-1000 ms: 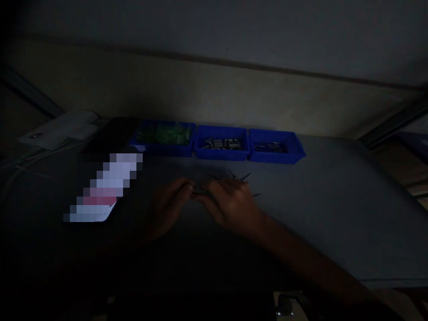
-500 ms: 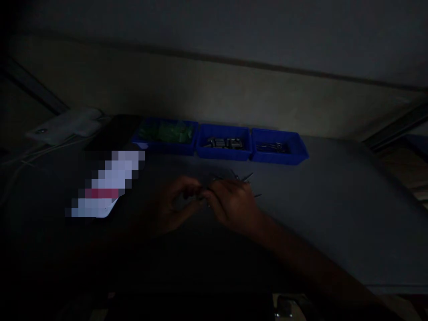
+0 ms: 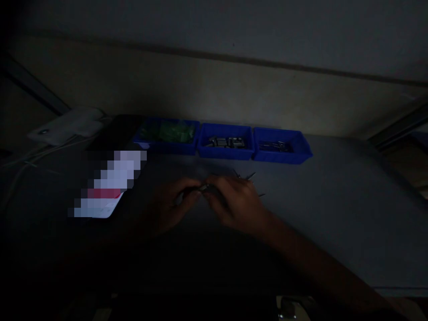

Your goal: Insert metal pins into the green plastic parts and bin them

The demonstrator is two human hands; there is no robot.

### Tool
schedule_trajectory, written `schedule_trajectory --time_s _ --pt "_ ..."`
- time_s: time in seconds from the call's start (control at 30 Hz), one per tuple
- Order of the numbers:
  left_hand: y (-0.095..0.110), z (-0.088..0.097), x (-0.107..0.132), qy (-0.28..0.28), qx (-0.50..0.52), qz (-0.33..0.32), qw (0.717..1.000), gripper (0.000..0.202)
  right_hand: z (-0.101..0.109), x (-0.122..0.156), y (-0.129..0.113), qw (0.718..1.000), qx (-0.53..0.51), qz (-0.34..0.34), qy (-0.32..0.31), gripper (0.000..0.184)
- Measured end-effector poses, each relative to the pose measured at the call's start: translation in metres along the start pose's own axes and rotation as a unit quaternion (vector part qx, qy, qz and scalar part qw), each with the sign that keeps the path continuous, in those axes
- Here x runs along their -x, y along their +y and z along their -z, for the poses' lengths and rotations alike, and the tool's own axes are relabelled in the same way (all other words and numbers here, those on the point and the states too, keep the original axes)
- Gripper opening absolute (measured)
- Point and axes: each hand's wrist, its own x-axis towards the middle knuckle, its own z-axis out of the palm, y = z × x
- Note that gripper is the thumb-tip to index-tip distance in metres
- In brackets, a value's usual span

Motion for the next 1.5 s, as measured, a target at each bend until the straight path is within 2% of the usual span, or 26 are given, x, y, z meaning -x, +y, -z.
schedule_trajectory --time_s 0.13,0.2,0.3,0.47,0.6,0.83,0.9,1.0,1.2,1.3,1.4,1.5 --pt "-0.003 -0.001 0.0 -0.027 -0.011 0.007 1.0 0.015 0.001 0.001 0.004 1.0 0.013 0.024 -0.004 0.013" --pt "-0.005 -0.003 -0.001 -0.033 -0.028 0.005 0.999 0.015 0.003 0.0 0.008 0.999 0.033 0.008 0.017 0.012" --pt "-0.009 -0.004 -0.001 -0.026 -0.089 -0.016 0.996 0.016 0.009 -0.003 0.02 0.988 0.098 -0.073 0.091 0.014" --pt "-0.014 -0.004 0.002 -0.05 -0.175 -0.072 0.981 0.02 0.018 -0.007 0.047 0.943 0.202 -0.197 0.175 0.024" --pt "-0.016 -0.005 0.001 -0.067 -0.199 -0.081 0.974 0.013 0.015 -0.01 0.058 0.921 0.244 -0.246 0.177 0.027" --pt "-0.016 -0.005 -0.002 -0.091 -0.19 -0.059 0.976 0.014 0.011 -0.012 0.064 0.912 0.263 -0.278 0.146 0.03" --pt "-0.017 -0.004 -0.003 -0.083 -0.17 -0.049 0.981 0.014 0.013 -0.011 0.066 0.919 0.252 -0.271 0.137 0.031" --pt "-0.018 -0.001 -0.005 -0.066 -0.146 -0.034 0.987 0.014 0.016 -0.007 0.062 0.947 0.205 -0.224 0.106 0.032" --pt "-0.017 0.006 -0.008 -0.031 -0.135 -0.002 0.99 0.013 0.015 -0.001 0.028 0.992 0.098 -0.075 0.027 0.023" --pt "-0.015 0.005 -0.008 -0.012 -0.126 0.002 0.992 0.013 0.008 0.001 0.014 0.998 0.064 -0.014 -0.023 0.017" --pt "-0.012 0.004 -0.007 0.003 -0.108 0.001 0.994 0.013 0.003 0.002 0.011 0.997 0.059 -0.002 -0.047 0.013" --pt "-0.011 0.003 -0.007 0.001 -0.091 0.007 0.996 0.012 0.003 0.002 0.013 0.997 0.059 -0.002 -0.045 0.011"
